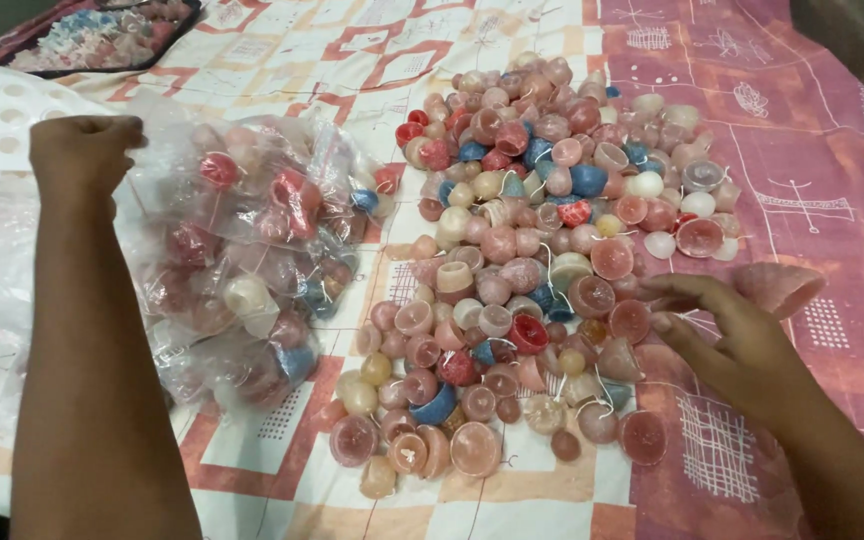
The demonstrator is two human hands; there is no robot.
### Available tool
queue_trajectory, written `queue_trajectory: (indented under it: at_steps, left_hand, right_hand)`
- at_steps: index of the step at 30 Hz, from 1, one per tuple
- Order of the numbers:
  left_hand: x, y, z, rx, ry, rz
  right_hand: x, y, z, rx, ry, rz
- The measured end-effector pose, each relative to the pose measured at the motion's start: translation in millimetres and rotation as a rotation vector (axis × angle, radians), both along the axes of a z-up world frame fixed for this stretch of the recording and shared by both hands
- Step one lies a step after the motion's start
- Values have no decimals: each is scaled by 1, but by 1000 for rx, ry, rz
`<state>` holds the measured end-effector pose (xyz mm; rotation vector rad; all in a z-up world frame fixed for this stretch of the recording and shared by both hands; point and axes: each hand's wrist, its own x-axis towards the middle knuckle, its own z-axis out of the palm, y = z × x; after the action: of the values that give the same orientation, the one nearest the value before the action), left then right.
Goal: The person picks up colorful wax pieces from a large pile, places them into small plastic bags, and then puts the bags into a cardboard box.
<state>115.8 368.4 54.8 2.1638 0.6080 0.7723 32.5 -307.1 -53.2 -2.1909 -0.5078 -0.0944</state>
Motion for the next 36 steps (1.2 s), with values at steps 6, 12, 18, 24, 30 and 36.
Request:
queue_trajectory:
  at_steps: [6, 12, 18, 24, 30, 36]
  left_hand:
    - [2, 36, -15, 396, 43, 156]
    - [18, -76, -12, 1022, 72, -74]
    - [33, -82, -27, 814, 571, -133]
    - [53, -91, -11, 583, 696, -45]
    - [63, -91, -22, 611, 733, -11]
    - [52, -88, -20, 803, 652, -66]
  right_hand:
    - [-4, 6, 8, -95, 90, -36]
    - [-4, 7, 6, -73, 71, -26]
    - [-4, 7, 10, -97, 120, -35]
    - [-4, 8, 12, -107, 138, -9]
    - [-10, 12, 26, -171, 139, 6]
    - [-10, 10, 16, -207, 92, 63]
